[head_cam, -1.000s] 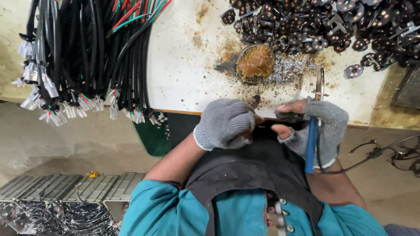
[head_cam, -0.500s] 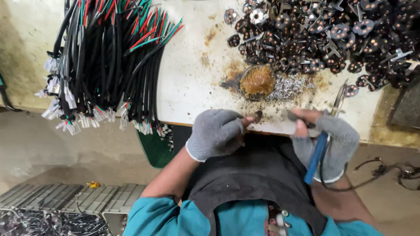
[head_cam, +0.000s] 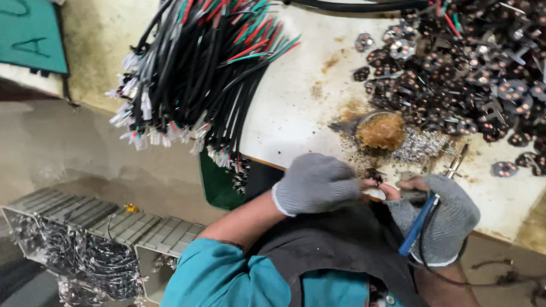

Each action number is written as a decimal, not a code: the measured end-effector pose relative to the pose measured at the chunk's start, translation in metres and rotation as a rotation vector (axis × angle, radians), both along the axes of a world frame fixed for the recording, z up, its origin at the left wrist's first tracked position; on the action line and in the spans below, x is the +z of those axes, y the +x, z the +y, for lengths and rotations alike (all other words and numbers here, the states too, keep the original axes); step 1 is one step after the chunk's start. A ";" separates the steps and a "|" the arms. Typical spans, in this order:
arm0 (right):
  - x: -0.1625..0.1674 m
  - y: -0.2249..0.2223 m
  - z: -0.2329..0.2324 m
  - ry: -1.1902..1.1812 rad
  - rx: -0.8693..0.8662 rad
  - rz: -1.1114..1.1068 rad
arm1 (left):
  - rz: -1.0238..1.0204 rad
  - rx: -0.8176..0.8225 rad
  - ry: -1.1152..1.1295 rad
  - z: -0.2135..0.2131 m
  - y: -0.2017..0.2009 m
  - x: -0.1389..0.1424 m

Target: The person solders wire leads onto small black electrical components at a workbench. They dip stripped wire ends into a rosin pot, hold a wire against a component terminal, and touch it with a soldering iron, repeating the cycle and setting finished assemblies aside.

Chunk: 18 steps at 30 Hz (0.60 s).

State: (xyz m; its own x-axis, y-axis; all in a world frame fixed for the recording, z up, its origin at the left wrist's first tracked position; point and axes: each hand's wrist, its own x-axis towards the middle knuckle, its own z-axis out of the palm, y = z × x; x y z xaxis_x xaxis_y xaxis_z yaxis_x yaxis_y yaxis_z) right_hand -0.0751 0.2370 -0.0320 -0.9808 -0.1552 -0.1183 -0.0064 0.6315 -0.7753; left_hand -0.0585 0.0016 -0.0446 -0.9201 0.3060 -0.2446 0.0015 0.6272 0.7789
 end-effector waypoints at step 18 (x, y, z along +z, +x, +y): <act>-0.017 0.003 0.014 0.179 0.248 0.285 | 0.391 0.427 -0.670 -0.077 -0.033 0.038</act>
State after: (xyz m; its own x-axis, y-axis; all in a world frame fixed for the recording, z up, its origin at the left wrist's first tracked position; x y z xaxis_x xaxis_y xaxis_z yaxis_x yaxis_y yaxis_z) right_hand -0.0722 0.2509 -0.0487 -0.9136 -0.3926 0.1060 -0.3740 0.7087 -0.5982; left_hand -0.0912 -0.0754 -0.0071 -0.9783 -0.1773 0.1067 -0.1477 0.9594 0.2402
